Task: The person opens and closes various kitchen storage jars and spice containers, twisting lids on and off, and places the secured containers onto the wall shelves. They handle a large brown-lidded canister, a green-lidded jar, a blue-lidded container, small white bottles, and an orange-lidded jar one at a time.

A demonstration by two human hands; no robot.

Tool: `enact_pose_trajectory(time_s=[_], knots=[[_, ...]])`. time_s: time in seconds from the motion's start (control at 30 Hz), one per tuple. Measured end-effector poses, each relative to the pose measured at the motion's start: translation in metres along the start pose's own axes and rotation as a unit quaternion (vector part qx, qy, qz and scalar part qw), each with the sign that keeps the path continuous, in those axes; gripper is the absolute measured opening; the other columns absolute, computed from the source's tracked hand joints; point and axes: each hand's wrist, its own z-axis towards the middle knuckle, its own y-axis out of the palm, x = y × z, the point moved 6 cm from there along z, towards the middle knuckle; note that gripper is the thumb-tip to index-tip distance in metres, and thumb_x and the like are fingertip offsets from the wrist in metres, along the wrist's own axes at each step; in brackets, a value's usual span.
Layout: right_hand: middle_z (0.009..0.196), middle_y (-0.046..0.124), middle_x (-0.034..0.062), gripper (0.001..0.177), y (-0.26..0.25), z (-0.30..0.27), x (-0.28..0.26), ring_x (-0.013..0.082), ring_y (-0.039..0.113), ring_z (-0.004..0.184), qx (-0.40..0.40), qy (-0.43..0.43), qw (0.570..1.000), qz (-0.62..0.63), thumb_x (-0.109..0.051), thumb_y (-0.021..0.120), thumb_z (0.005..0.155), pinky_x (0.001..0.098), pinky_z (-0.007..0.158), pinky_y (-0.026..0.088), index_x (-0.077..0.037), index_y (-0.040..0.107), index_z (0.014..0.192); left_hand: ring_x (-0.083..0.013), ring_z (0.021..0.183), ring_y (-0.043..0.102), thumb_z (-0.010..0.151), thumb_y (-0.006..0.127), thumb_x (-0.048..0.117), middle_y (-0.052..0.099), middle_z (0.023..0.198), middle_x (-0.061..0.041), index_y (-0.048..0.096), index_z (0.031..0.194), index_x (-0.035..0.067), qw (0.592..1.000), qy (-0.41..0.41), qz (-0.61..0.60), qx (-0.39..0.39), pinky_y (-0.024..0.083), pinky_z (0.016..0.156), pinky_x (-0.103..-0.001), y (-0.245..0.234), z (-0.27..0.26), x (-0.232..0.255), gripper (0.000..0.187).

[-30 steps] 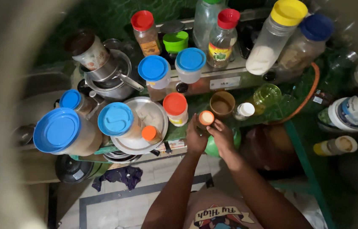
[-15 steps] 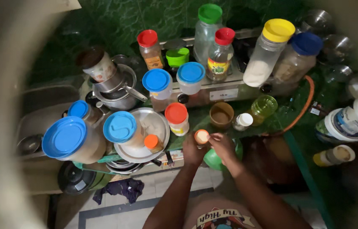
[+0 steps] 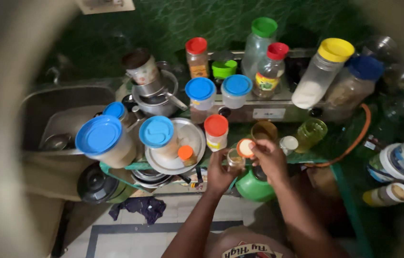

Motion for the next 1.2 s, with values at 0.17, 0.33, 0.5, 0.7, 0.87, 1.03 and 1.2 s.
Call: enact_pose_trajectory(time_s=[0.17,0.33,0.5,0.7,0.87,1.03,1.2], knots=[[0.103,0.071,0.0084,0.028,0.03,-0.058,-0.098,0.0226,0.071,0.086,0.021,-0.324,0.909,-0.262,-0.004,0.077,0.084,0.0337,0.074,0.056,-0.005,0.07,0.111,-0.0243,0.111,0.063,0.065,0.096,0.01,0.058,0.121,-0.011,0.059,0.129,0.006,0.994,0.065,0.044,0.071,0.061,0.082,-0.034,-0.026,-0.012,0.045,0.074],[0.129,0.066,0.0109,0.035,0.068,-0.105,-0.135,0.0329,0.067,0.118,-0.049,-0.454,0.837,-0.3,0.006,0.066,0.085,0.0393,0.099,0.055,-0.007,0.069,0.117,-0.0214,0.103,0.068,0.063,0.096,0.013,0.062,0.122,-0.009,0.06,0.128,0.007,0.99,0.005,0.05,0.129,0.06,0.077,-0.032,-0.051,-0.025,0.067,0.075],[0.133,0.064,0.0171,0.042,0.091,-0.119,-0.137,0.0345,0.066,0.118,-0.139,-0.41,0.86,-0.269,0.0,0.07,0.081,0.0389,0.097,0.053,-0.004,0.067,0.123,-0.0208,0.098,0.07,0.067,0.094,0.01,0.068,0.118,-0.01,0.062,0.129,0.007,0.98,0.011,0.058,0.189,0.059,0.079,-0.033,-0.068,-0.046,0.077,0.07],[0.137,0.064,0.0142,0.054,0.12,-0.123,-0.119,0.0259,0.062,0.127,-0.227,-0.32,0.905,-0.165,-0.011,0.078,0.085,0.0369,0.106,0.048,-0.001,0.058,0.134,-0.0209,0.101,0.07,0.071,0.089,0.008,0.068,0.119,-0.011,0.062,0.133,0.008,0.976,-0.002,0.032,0.214,0.059,0.084,-0.031,-0.089,-0.074,0.072,0.068],[0.141,0.061,0.0133,0.067,0.148,-0.122,-0.103,0.0206,0.056,0.133,-0.31,-0.238,0.918,-0.067,-0.008,0.076,0.084,0.0367,0.113,0.042,0.001,0.049,0.144,-0.021,0.112,0.068,0.07,0.088,0.004,0.065,0.13,-0.011,0.06,0.133,0.006,0.97,0.065,0.03,0.231,0.059,0.084,-0.031,-0.114,-0.083,0.078,0.07],[0.136,0.065,0.013,0.066,0.171,-0.129,-0.111,0.02,0.06,0.127,-0.298,-0.257,0.913,-0.112,-0.007,0.078,0.081,0.0368,0.11,0.045,-0.001,0.052,0.141,-0.0187,0.104,0.07,0.071,0.089,0.005,0.067,0.127,-0.009,0.062,0.134,0.006,0.973,0.066,0.04,0.218,0.058,0.083,-0.031,-0.146,-0.085,0.085,0.069],[0.135,0.064,0.0127,0.077,0.197,-0.14,-0.13,0.0201,0.059,0.128,-0.334,-0.326,0.869,-0.163,-0.003,0.079,0.076,0.0372,0.11,0.044,-0.002,0.046,0.145,-0.0173,0.098,0.067,0.069,0.092,0.009,0.068,0.123,-0.009,0.063,0.136,0.006,0.982,0.041,0.04,0.179,0.057,0.084,-0.031,-0.178,-0.088,0.09,0.073]])
